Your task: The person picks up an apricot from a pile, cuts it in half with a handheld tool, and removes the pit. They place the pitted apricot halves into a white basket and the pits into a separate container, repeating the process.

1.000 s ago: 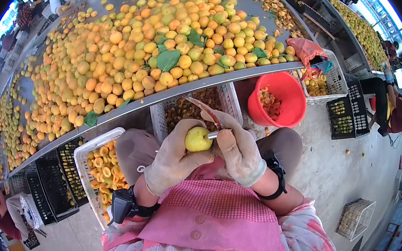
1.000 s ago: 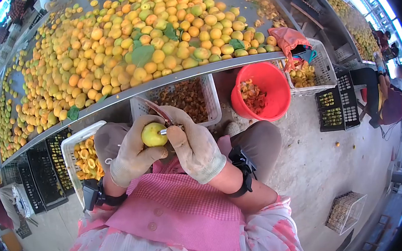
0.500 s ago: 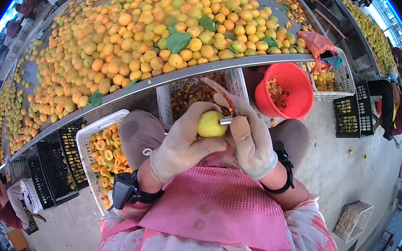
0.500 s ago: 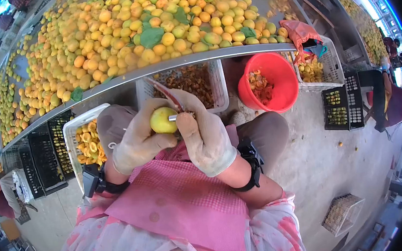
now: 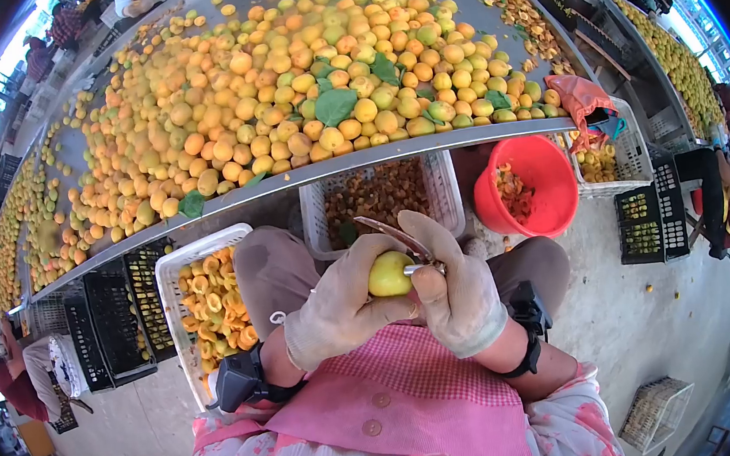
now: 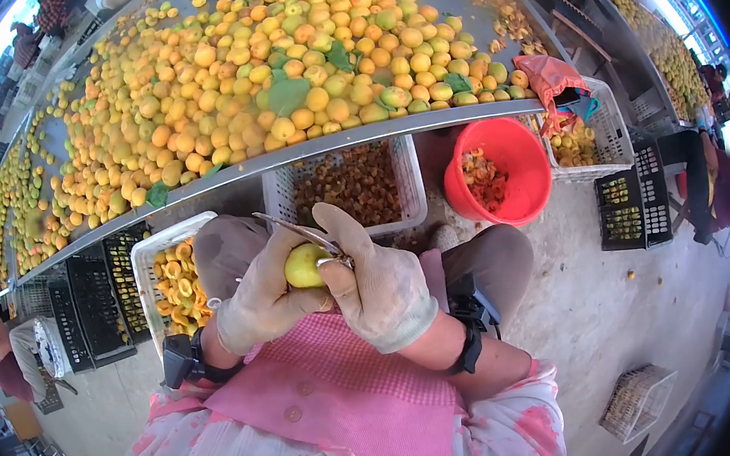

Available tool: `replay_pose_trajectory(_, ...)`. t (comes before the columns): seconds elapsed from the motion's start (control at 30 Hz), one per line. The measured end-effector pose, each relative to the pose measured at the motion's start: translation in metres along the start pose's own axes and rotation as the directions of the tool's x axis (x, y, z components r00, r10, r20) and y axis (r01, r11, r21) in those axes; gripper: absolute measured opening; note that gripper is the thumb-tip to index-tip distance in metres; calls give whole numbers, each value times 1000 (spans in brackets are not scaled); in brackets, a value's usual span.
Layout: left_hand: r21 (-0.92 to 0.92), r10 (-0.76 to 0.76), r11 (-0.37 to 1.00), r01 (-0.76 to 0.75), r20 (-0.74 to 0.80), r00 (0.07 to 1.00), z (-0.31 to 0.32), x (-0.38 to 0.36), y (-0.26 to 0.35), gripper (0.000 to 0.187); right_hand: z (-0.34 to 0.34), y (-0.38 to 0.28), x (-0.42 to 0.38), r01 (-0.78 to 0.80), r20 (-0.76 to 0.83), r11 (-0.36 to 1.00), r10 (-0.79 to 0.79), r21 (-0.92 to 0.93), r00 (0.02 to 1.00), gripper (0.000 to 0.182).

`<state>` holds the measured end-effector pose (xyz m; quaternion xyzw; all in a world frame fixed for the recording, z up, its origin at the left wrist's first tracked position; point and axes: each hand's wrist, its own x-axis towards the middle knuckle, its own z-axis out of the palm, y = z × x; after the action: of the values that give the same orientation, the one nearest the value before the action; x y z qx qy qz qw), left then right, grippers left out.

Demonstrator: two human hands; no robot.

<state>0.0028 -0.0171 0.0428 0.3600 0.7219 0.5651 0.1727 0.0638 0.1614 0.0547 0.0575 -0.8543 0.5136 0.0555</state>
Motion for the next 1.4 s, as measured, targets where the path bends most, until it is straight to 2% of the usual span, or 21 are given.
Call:
replay_pose_trajectory(0.07,-21,-10,1000,10,8,1000,2,0,2,58,3,6,0,80,-8,992,-81,-96,997,60)
replay_pose_trajectory(0.23,68,37,997,-38,10,999,1,1,-4,57,7,14,3,80,-9,996,-80,-46,997,61)
replay_pose_trajectory(0.33,-253,-105,962,108,25,994,3,1,-5,46,15,31,8,56,14,942,-65,330,998,56)
replay_pose_trajectory(0.37,-347,-153,926,150,19,988,4,1,-6,42,20,34,3,-31,23,900,23,435,999,51)
replay_pose_trajectory(0.43,-260,-189,948,182,-4,982,5,1,-8,39,28,35,19,128,-74,850,-105,511,992,51)
replay_pose_trajectory(0.47,-129,-117,985,113,-25,993,3,2,-13,39,19,28,18,-141,111,731,89,668,990,53)
replay_pose_trajectory(0.5,-213,-60,976,50,-37,998,5,6,-17,40,10,23,14,-416,334,549,248,725,909,55)
replay_pose_trajectory(0.53,-239,-20,971,6,-56,998,8,5,-28,42,14,27,13,-463,368,510,282,725,886,58)
replay_pose_trajectory(0.57,-252,-60,966,51,-28,998,7,3,-31,43,16,30,14,-510,393,469,330,721,858,62)
replay_pose_trajectory(0.6,-246,-44,969,28,-59,997,9,3,-34,41,14,33,14,-505,397,474,314,722,862,62)
replay_pose_trajectory(0.67,-243,-26,970,6,-82,996,9,4,-43,39,9,36,11,-680,581,264,365,685,727,62)
replay_pose_trajectory(0.8,-275,-91,960,59,-106,990,4,4,-48,44,13,23,11,-679,567,260,393,687,724,59)
replay_pose_trajectory(0.87,-333,-176,935,121,-139,975,-3,3,-39,48,6,1,12,-559,394,368,435,743,810,55)
replay_pose_trajectory(0.9,-362,-250,915,180,-158,955,-9,2,-33,48,6,8,10,-494,301,501,417,711,857,50)
replay_pose_trajectory(0.93,-498,-264,852,161,-143,954,-10,1,-34,49,12,29,9,-352,193,670,302,654,934,46)
replay_pose_trajectory(1.0,-665,-278,735,130,-122,953,-13,4,-38,53,12,33,1,-338,198,623,284,706,938,47)
replay_pose_trajectory(1.1,-740,-250,666,97,-98,963,-10,3,-43,67,8,38,-3,-167,131,895,123,414,984,50)
replay_pose_trajectory(1.13,-706,-287,695,139,-95,953,-10,3,-35,72,10,38,-5,-178,131,897,136,405,982,50)
replay_pose_trajectory(1.2,-706,-301,688,166,-69,951,-8,0,-41,72,13,39,-4,42,31,971,-51,237,998,53)
replay_pose_trajectory(1.37,-648,-266,740,181,-34,963,-7,1,-41,70,16,33,-6,81,8,989,-83,124,997,57)
replay_pose_trajectory(1.4,-652,-236,735,187,13,972,-9,1,-41,60,16,33,-6,93,-5,993,-93,78,996,57)
